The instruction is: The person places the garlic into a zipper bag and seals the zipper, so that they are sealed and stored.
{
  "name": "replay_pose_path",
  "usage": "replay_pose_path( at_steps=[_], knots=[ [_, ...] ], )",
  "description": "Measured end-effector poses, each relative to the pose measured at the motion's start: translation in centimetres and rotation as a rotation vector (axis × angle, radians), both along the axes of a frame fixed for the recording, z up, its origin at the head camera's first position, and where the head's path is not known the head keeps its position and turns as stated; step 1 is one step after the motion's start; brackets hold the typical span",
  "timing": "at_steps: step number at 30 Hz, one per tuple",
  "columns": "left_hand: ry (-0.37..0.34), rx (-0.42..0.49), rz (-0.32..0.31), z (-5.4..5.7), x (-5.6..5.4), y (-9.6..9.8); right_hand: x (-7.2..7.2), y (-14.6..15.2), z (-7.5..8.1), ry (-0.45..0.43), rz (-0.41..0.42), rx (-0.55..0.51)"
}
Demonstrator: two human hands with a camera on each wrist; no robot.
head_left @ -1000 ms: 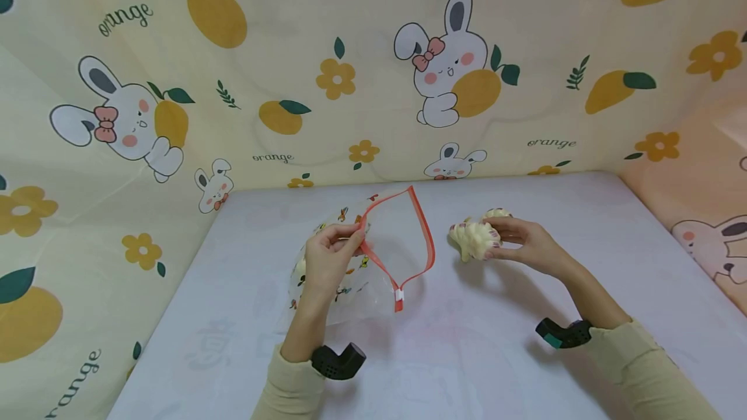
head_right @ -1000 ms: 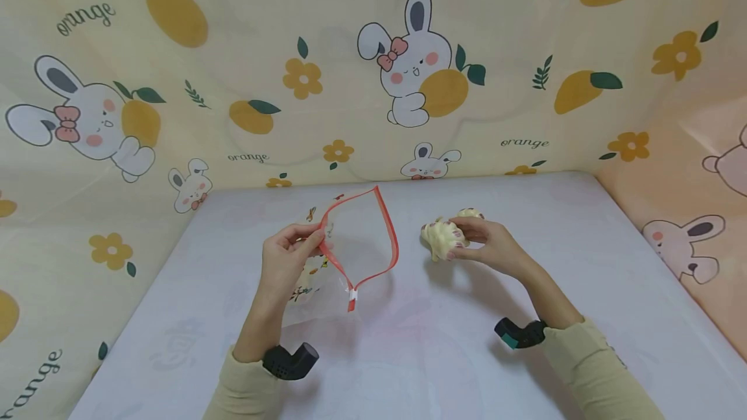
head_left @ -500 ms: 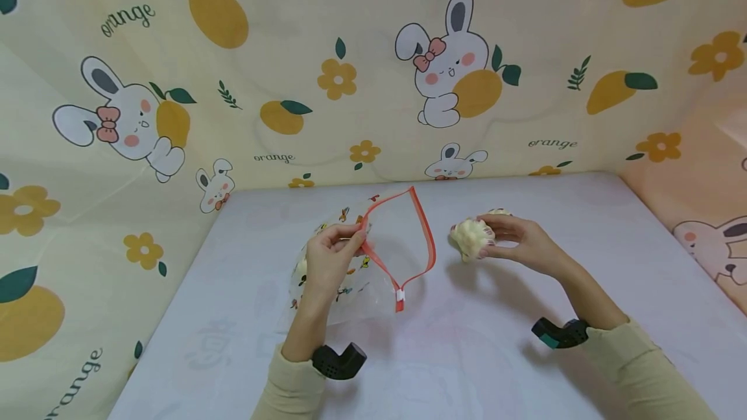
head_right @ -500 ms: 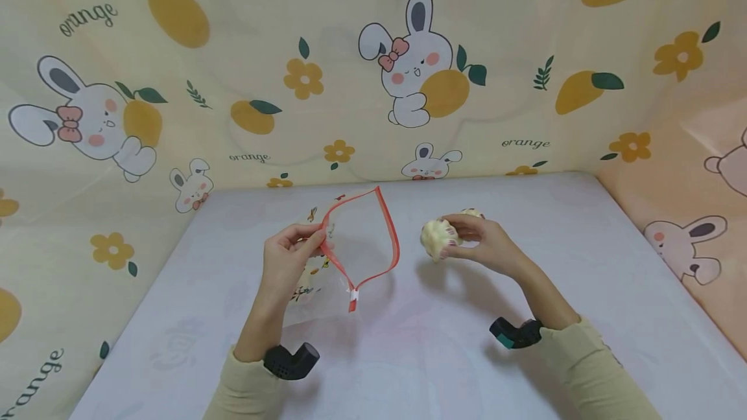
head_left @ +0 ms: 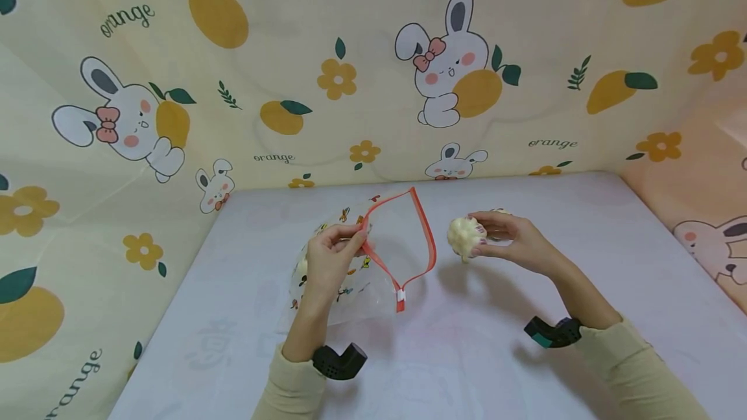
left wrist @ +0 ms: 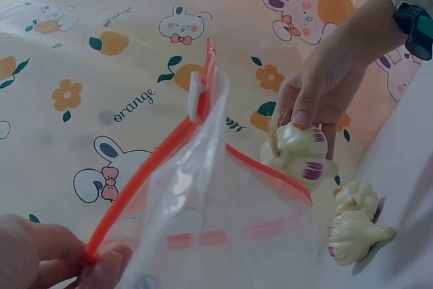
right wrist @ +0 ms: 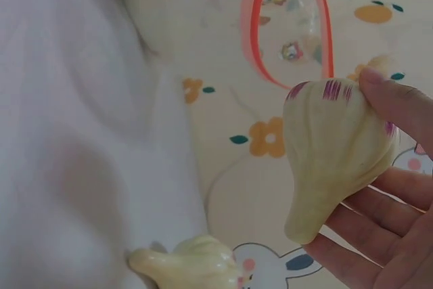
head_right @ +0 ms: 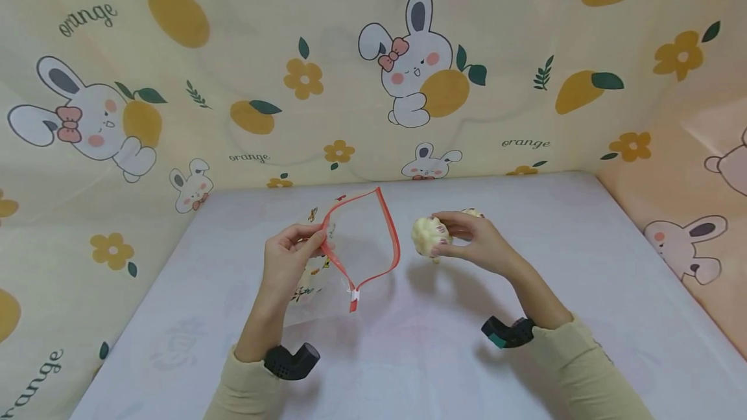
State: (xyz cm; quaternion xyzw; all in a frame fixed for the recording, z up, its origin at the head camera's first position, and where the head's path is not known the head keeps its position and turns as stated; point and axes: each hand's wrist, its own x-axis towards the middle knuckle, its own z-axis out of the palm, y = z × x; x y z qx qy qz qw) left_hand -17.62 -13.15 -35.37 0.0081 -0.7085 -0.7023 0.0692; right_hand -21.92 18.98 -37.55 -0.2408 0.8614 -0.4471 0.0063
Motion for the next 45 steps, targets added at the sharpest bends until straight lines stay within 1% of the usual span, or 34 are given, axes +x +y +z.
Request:
replay_pose_path(
  at_steps=[14,21,28,45],
  knots=[
    [-0.005,0.009,0.0,0.0,0.0,0.0,0.1,-0.6,0.8,-0.005,0.009,-0.01],
    [-0.009,-0.004,0.0,0.0,0.0,0.0,0.1,-0.9,1.1,-0.001,0.006,0.0],
    [-0.006,0.011,-0.004,0.1,0.0,0.0,0.2,-1.3,1.5,-0.012,-0.001,0.004],
    [-0.003,-0.005,0.006,0.0,0.1,0.0,0.4,-1.9,1.8,0.0,0.032,-0.006]
  ],
)
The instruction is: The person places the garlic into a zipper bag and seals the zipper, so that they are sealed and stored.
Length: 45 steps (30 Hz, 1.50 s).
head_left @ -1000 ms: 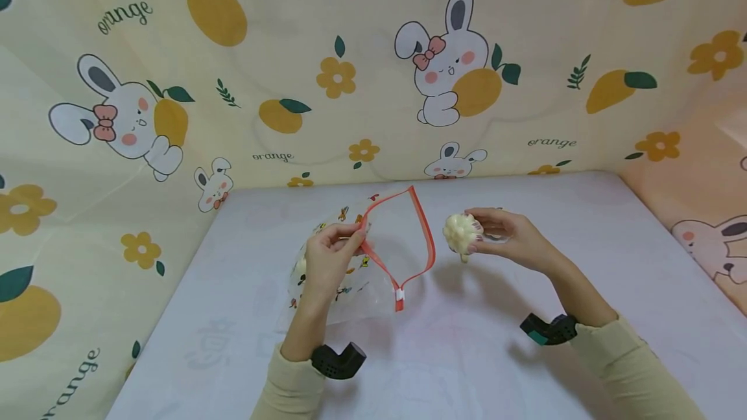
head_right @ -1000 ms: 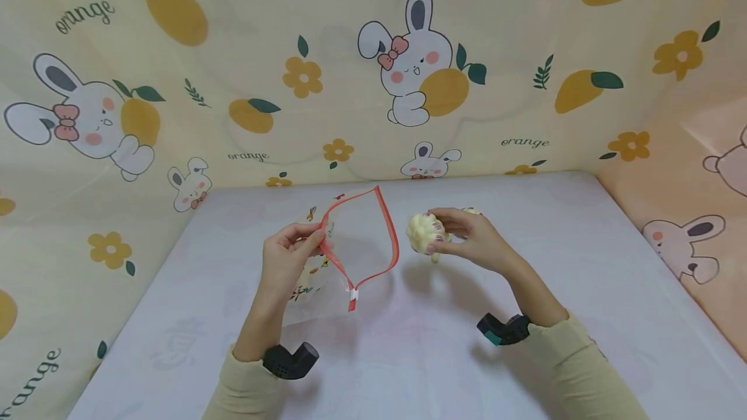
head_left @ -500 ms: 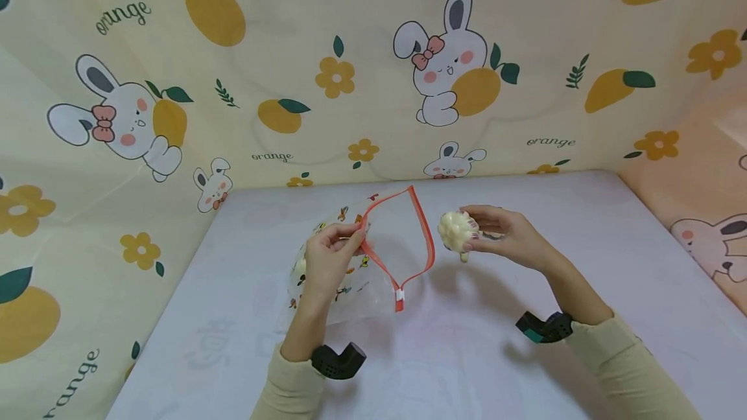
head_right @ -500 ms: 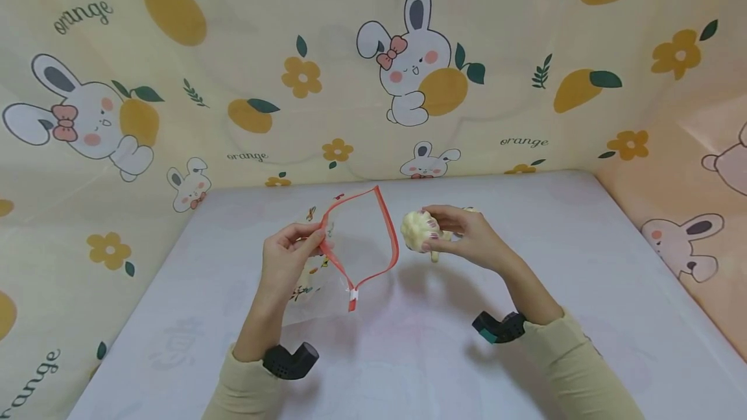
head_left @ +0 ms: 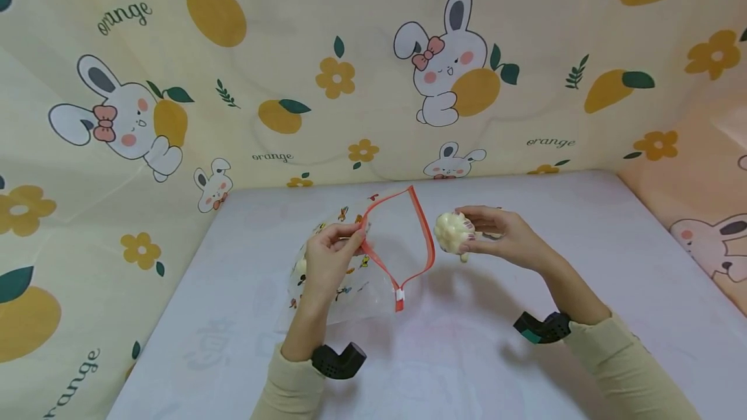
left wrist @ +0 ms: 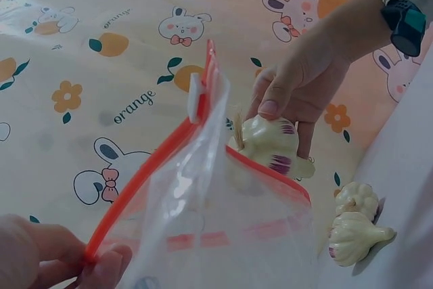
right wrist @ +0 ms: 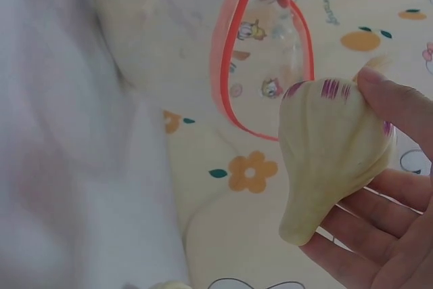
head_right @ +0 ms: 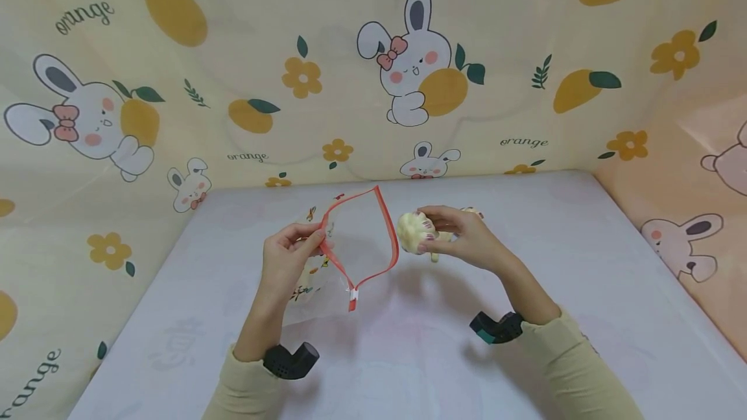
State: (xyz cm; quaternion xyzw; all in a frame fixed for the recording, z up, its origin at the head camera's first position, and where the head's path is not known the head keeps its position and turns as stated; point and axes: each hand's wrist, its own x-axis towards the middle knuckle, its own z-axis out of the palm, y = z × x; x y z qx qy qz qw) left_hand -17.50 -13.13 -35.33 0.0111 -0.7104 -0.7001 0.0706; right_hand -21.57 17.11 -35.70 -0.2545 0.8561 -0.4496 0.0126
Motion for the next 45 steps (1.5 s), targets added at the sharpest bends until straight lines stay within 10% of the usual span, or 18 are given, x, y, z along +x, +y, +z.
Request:
replay_pose_path(
  at_steps=[45],
  knots=[
    [0.009,-0.004,-0.015,-0.2,-0.2,0.0,0.4,-1.7,0.3,0.075,0.07,-0.026]
  ],
)
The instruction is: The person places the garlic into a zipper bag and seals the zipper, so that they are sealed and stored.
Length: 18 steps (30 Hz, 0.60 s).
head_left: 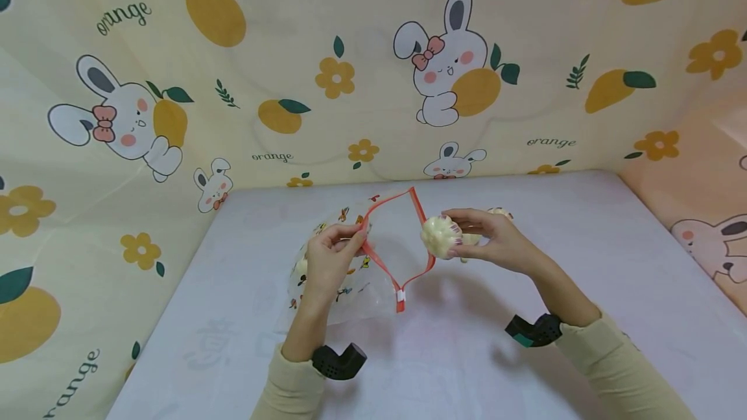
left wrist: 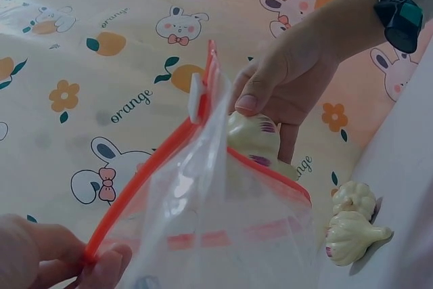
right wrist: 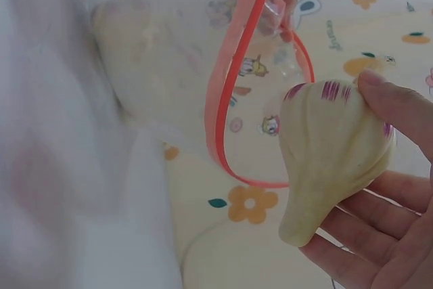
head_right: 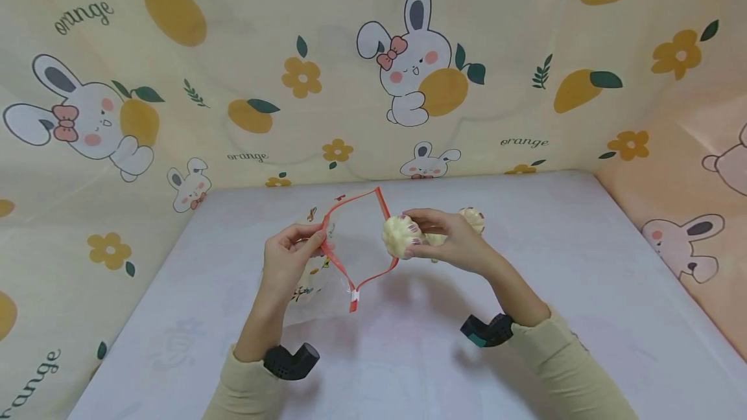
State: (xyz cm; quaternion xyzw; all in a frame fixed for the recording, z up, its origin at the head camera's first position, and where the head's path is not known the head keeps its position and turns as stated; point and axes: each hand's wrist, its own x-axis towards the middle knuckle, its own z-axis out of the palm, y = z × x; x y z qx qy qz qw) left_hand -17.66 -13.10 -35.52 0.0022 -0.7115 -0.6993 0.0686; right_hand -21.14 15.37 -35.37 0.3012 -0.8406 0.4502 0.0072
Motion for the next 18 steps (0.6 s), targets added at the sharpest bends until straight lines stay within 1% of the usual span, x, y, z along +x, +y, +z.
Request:
replay_pose_path(
  at_steps=[11,18],
  knots=[
    [0.005,0.006,0.001,0.0,0.1,0.0,0.0,-0.8,0.0,-0.018,0.012,-0.002],
    [0.005,0.007,0.002,0.0,0.1,0.0,0.2,-1.2,0.2,-0.002,0.011,-0.001]
  ],
)
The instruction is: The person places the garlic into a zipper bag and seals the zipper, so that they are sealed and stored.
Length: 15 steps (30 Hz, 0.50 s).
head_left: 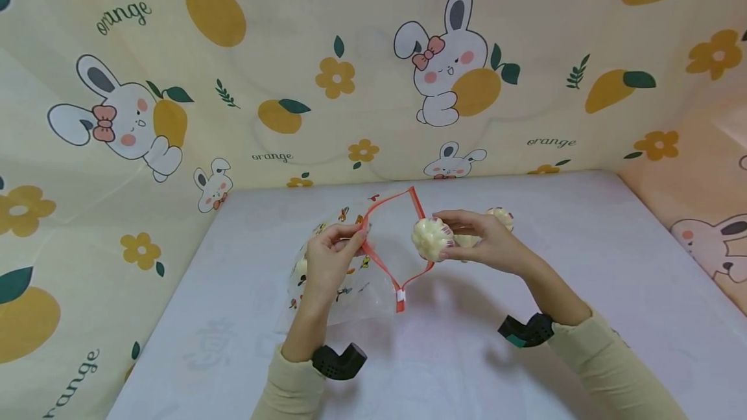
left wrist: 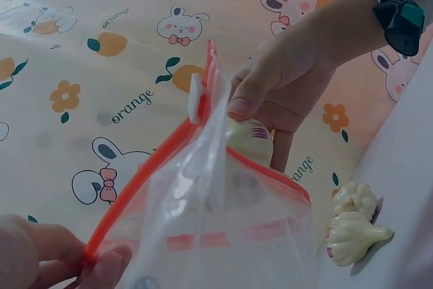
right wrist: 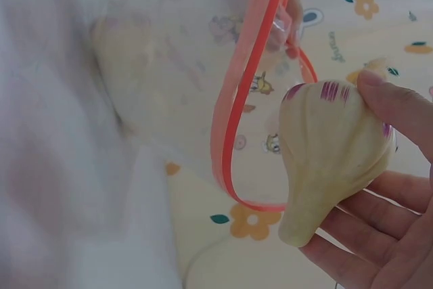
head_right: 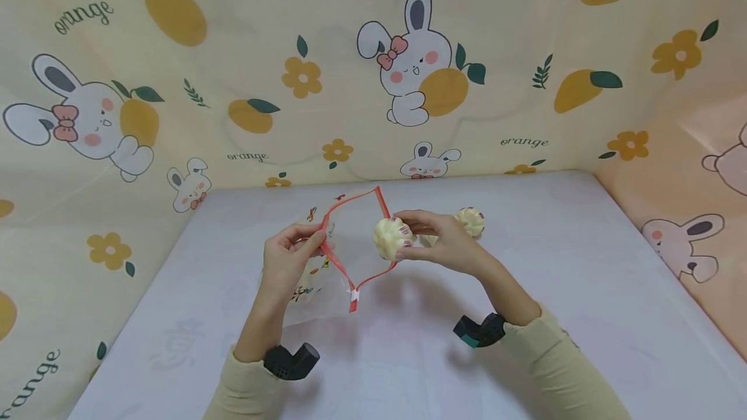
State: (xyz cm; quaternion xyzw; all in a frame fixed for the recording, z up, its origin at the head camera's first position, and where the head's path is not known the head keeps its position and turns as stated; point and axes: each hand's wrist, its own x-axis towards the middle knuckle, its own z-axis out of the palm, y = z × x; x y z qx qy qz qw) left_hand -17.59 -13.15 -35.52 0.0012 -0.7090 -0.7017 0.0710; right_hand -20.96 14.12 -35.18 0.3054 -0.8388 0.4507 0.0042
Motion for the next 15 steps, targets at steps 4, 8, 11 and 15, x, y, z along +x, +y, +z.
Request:
replay_pose_path(
  at_steps=[4,8,11,15],
  knots=[
    [-0.001,0.006,-0.003,0.01,0.0,-0.01,0.02,-0.1,0.08,0.005,0.005,-0.012],
    [0.002,-0.003,-0.006,0.06,0.01,-0.01,-0.04,-0.2,0.06,-0.001,0.012,-0.01],
    [0.005,-0.014,-0.003,0.11,0.02,0.0,-0.07,-0.27,0.03,-0.015,0.015,-0.004],
    [0.003,-0.012,-0.002,0.12,0.03,0.02,-0.06,-0.4,-0.06,-0.025,0.019,-0.001]
  ],
)
